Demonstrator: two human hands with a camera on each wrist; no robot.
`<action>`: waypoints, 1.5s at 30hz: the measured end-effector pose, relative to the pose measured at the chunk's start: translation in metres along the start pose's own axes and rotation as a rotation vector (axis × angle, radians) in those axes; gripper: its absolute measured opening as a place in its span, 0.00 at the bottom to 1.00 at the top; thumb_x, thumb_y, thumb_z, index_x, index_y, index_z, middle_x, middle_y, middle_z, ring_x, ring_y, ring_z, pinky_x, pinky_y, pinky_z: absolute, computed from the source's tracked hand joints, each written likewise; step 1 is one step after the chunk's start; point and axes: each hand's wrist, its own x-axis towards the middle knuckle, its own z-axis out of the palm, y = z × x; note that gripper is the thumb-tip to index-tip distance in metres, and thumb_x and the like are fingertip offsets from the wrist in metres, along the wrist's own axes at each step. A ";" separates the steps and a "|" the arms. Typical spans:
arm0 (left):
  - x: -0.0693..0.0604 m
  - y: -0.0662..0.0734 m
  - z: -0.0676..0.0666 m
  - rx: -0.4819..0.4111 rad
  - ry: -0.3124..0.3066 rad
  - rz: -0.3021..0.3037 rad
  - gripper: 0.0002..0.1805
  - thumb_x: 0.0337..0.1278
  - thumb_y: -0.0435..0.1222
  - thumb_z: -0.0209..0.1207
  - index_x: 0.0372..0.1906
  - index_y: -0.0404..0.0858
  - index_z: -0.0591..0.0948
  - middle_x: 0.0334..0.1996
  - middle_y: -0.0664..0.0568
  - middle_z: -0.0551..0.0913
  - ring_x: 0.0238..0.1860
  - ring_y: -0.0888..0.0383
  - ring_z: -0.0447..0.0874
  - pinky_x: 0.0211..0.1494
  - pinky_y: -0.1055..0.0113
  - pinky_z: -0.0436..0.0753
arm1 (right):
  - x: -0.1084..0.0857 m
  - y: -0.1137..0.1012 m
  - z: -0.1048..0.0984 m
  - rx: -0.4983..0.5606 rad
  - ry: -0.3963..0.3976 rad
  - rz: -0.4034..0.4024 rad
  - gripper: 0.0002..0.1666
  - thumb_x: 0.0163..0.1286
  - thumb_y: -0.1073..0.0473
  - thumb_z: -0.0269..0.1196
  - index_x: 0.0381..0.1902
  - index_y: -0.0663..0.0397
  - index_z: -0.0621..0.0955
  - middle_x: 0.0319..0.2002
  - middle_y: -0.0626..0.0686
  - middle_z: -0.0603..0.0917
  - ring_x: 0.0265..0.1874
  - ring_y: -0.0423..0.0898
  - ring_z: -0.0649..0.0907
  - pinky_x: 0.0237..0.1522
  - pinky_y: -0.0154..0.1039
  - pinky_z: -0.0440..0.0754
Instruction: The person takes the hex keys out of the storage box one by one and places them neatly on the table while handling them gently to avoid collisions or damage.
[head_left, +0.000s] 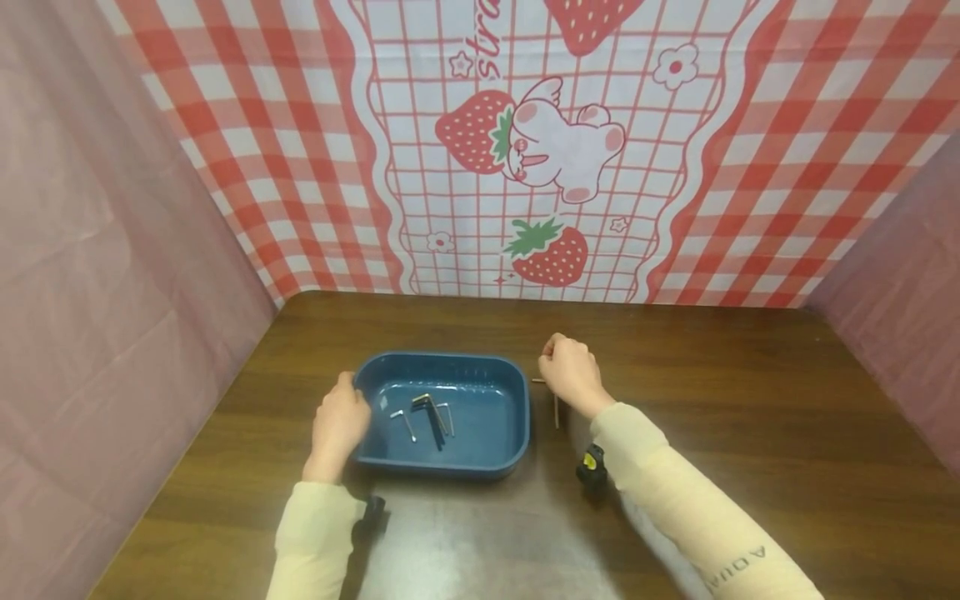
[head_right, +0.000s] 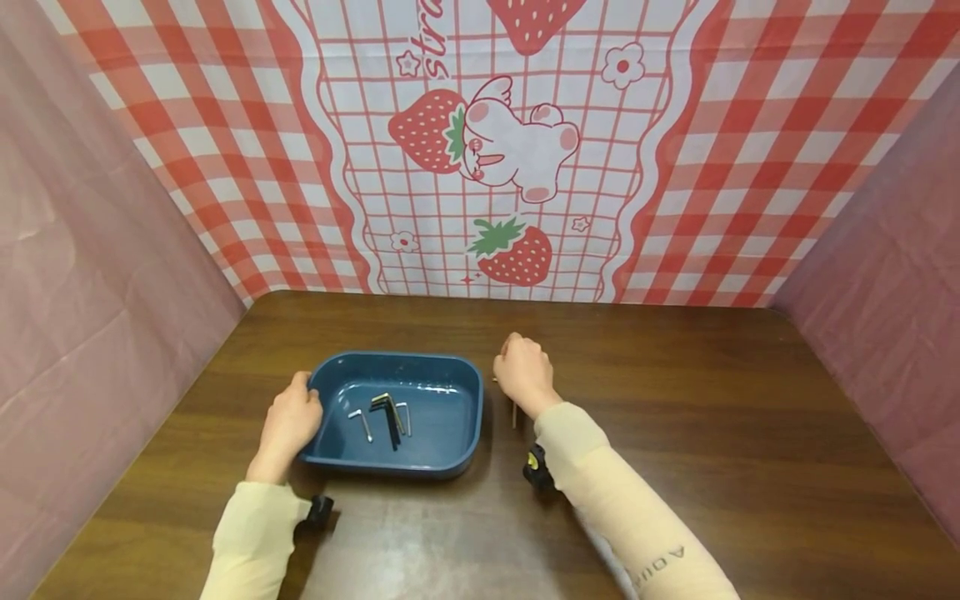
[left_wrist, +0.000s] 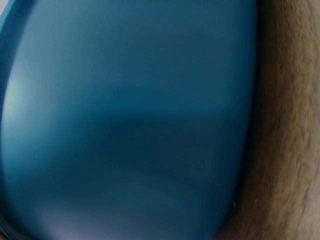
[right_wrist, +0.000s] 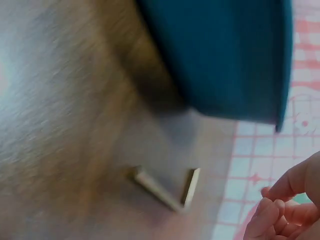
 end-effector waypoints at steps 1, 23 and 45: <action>0.000 0.000 0.000 -0.001 0.000 0.001 0.22 0.63 0.34 0.38 0.60 0.30 0.63 0.53 0.30 0.73 0.48 0.30 0.73 0.46 0.41 0.72 | 0.000 -0.004 -0.001 -0.005 0.004 -0.018 0.06 0.56 0.62 0.52 0.27 0.57 0.76 0.26 0.55 0.80 0.25 0.51 0.79 0.29 0.46 0.76; -0.001 0.000 0.000 0.009 -0.006 0.003 0.22 0.62 0.33 0.37 0.60 0.29 0.62 0.53 0.30 0.72 0.48 0.30 0.73 0.47 0.41 0.72 | -0.009 -0.061 -0.005 -0.003 -0.013 -0.191 0.06 0.56 0.64 0.53 0.30 0.57 0.78 0.27 0.53 0.78 0.24 0.48 0.77 0.24 0.42 0.77; -0.001 -0.001 0.001 0.009 -0.007 0.008 0.22 0.63 0.34 0.37 0.60 0.28 0.62 0.53 0.29 0.72 0.48 0.30 0.73 0.47 0.41 0.72 | -0.019 -0.090 0.036 0.044 -0.207 -0.290 0.06 0.56 0.67 0.56 0.31 0.59 0.80 0.29 0.52 0.83 0.27 0.45 0.80 0.32 0.40 0.79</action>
